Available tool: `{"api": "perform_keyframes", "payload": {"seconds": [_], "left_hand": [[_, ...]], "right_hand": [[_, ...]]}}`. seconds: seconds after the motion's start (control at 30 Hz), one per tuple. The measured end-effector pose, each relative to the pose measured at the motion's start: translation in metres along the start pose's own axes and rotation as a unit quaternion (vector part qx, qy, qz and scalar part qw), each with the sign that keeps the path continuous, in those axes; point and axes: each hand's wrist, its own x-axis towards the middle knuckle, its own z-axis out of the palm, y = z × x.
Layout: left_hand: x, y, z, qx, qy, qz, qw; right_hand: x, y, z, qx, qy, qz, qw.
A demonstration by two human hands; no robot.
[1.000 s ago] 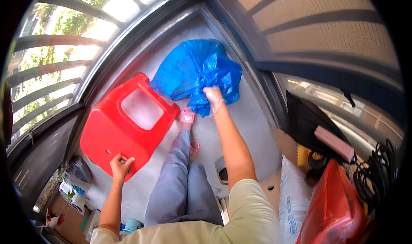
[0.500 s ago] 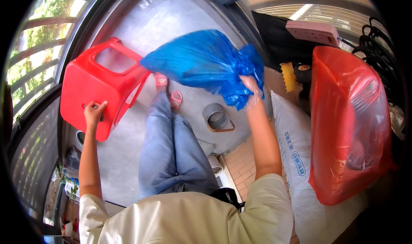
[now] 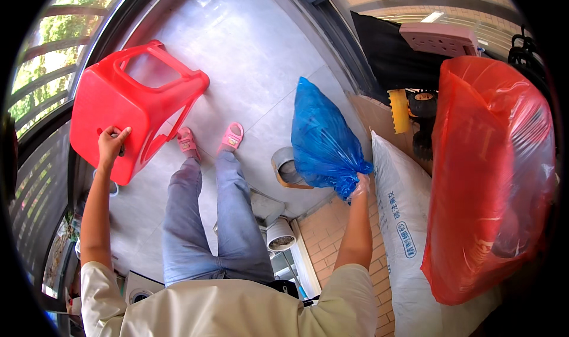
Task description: The person cleans a balcony area by first moving a red stool and a blue bag to clear space. They then sit on the floor to wash a rag in a bucket of water. Finally, they stand and wipe the metal balcony railing and window frame with the wet rag.
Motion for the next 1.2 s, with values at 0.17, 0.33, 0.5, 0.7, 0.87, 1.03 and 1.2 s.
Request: {"api": "perform_keyframes", "payload": {"seconds": [0.17, 0.33, 0.5, 0.7, 0.87, 1.03, 1.2], "left_hand": [[0.001, -0.009, 0.0, 0.026, 0.015, 0.017, 0.999], [0.008, -0.003, 0.003, 0.016, -0.022, 0.01, 1.0], [0.003, -0.016, -0.002, 0.021, -0.005, 0.016, 1.0], [0.007, -0.019, 0.001, 0.031, -0.008, 0.009, 0.999], [0.011, -0.019, 0.0, 0.017, -0.022, 0.007, 1.0], [0.01, -0.02, 0.003, 0.005, -0.025, 0.012, 1.0], [0.0, -0.019, 0.003, 0.015, -0.001, 0.014, 1.0]], "right_hand": [[0.107, 0.008, -0.036, -0.113, 0.084, 0.049, 0.989], [0.14, 0.0, -0.066, -0.168, 0.213, -0.015, 0.962], [0.165, 0.013, -0.063, -0.214, 0.229, -0.049, 0.948], [0.163, -0.009, -0.059, -0.392, 0.219, -0.047, 0.892], [0.185, 0.006, -0.082, -0.319, 0.28, 0.03, 0.905], [0.199, 0.02, -0.14, -0.392, 0.286, 0.045, 0.873], [0.182, 0.004, -0.117, -0.342, 0.236, 0.016, 0.909]]}}
